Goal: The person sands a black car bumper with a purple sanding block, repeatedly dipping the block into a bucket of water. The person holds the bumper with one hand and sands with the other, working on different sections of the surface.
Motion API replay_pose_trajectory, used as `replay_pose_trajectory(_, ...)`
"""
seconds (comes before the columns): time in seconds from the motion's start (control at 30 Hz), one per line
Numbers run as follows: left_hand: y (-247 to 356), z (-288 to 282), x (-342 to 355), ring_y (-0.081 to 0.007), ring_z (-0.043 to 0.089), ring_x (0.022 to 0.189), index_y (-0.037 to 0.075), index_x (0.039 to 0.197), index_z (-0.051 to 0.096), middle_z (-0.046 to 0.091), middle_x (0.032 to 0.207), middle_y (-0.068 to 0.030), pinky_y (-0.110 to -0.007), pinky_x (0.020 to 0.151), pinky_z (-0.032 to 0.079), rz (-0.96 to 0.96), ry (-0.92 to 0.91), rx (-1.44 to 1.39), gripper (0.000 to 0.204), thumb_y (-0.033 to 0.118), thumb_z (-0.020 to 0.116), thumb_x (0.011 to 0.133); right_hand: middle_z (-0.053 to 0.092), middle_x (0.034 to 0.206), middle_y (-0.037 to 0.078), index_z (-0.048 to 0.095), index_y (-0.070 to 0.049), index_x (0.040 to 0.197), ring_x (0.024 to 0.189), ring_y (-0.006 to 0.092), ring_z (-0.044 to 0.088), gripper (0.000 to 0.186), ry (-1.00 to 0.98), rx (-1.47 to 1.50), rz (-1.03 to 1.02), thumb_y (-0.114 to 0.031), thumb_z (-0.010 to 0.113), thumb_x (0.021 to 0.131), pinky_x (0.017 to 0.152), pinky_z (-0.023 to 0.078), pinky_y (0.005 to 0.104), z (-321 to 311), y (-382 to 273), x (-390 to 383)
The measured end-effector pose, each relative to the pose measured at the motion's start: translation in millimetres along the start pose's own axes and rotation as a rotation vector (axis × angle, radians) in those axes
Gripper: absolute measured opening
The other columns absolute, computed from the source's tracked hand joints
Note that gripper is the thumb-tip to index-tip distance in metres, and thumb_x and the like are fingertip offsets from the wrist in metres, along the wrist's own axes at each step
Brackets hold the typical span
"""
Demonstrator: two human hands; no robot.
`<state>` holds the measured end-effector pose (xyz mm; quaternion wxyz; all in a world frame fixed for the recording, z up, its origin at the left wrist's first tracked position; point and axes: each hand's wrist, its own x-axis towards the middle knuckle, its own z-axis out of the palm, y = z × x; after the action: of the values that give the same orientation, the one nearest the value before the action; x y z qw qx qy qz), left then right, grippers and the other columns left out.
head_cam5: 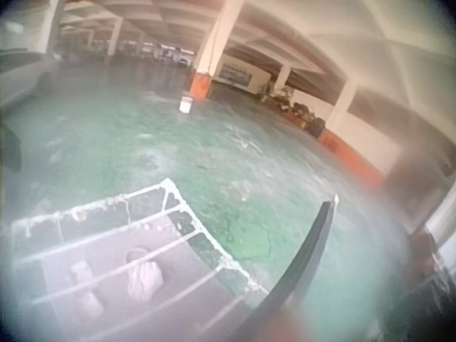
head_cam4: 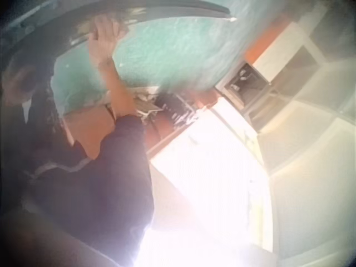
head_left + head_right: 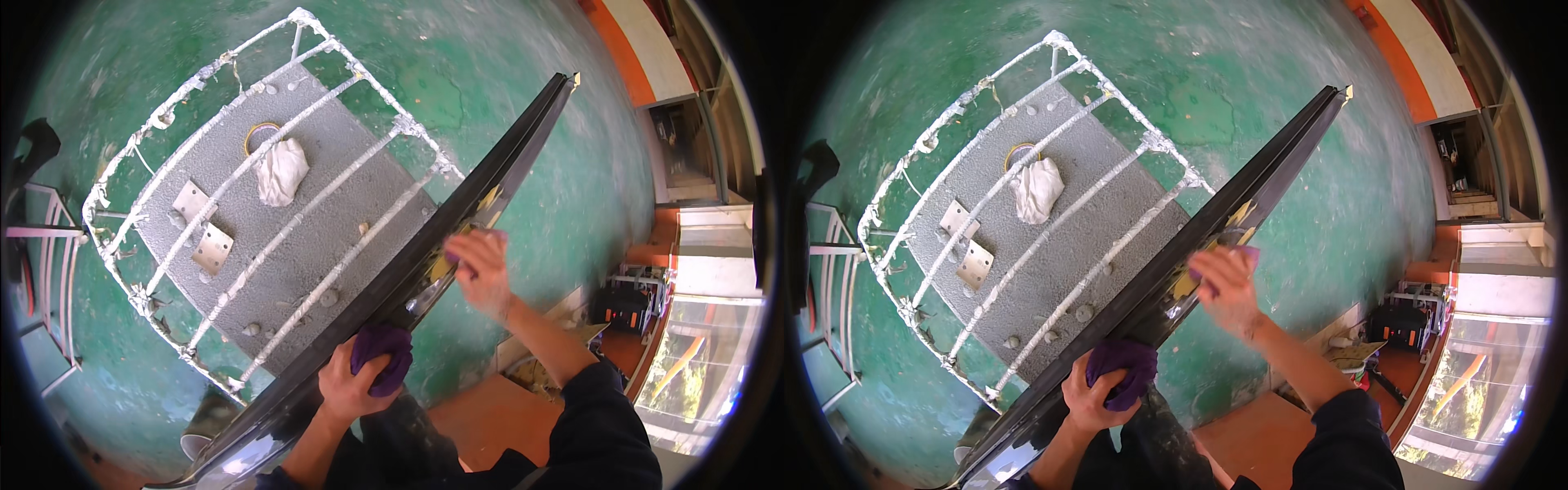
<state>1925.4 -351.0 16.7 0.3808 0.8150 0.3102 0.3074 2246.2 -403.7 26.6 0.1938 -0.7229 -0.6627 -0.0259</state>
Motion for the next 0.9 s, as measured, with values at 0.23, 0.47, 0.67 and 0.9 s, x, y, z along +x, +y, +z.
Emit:
replay_pose_trajectory(0.23,-0.2,0.0,-1.2,-0.0293,0.074,0.098,0.023,0.101,0.079,0.07,0.126,-0.0167,-0.035,0.072,0.061,-0.003,-0.005,0.001,0.047,0.027,0.094,0.057,0.075,0.119,0.005,0.076,-0.008,0.111,0.114,0.0297,0.067,0.04,-0.013,0.006,0.013,0.003,0.071,0.074,0.103,0.046,0.046,-2.5,-1.2,11.5)
replay_pose_trajectory(0.47,-2.1,-0.3,-2.6,-0.0298,0.073,0.103,0.023,0.102,0.079,0.071,0.125,-0.0158,-0.035,0.073,0.061,0.004,-0.01,0.0,0.048,0.027,0.094,0.057,0.075,0.118,0.005,0.076,-0.01,0.11,0.113,0.0274,0.066,0.037,-0.058,0.049,0.033,0.002,0.071,0.075,0.101,0.044,0.0453,-5.5,-3.1,8.9)
replay_pose_trajectory(0.67,-0.4,-1.7,-1.7,-0.0303,0.073,0.102,0.023,0.102,0.078,0.071,0.125,-0.0165,-0.035,0.073,0.061,0.008,-0.011,0.002,0.047,0.027,0.094,0.058,0.075,0.117,0.005,0.076,-0.01,0.108,0.114,0.0249,0.066,0.033,-0.078,0.03,0.044,-0.001,0.071,0.076,0.103,0.043,0.0446,-10.5,2.6,12.5)
replay_pose_trajectory(0.9,-0.4,1.3,-1.5,-0.0307,0.073,0.1,0.022,0.103,0.078,0.071,0.123,-0.0172,-0.036,0.074,0.061,0.009,-0.003,0.01,0.046,0.027,0.094,0.059,0.074,0.118,0.002,0.075,-0.011,0.109,0.113,0.0233,0.065,0.035,-0.125,-0.05,-0.018,-0.006,0.075,0.075,0.107,0.041,0.0445,-14.0,9.2,23.9)
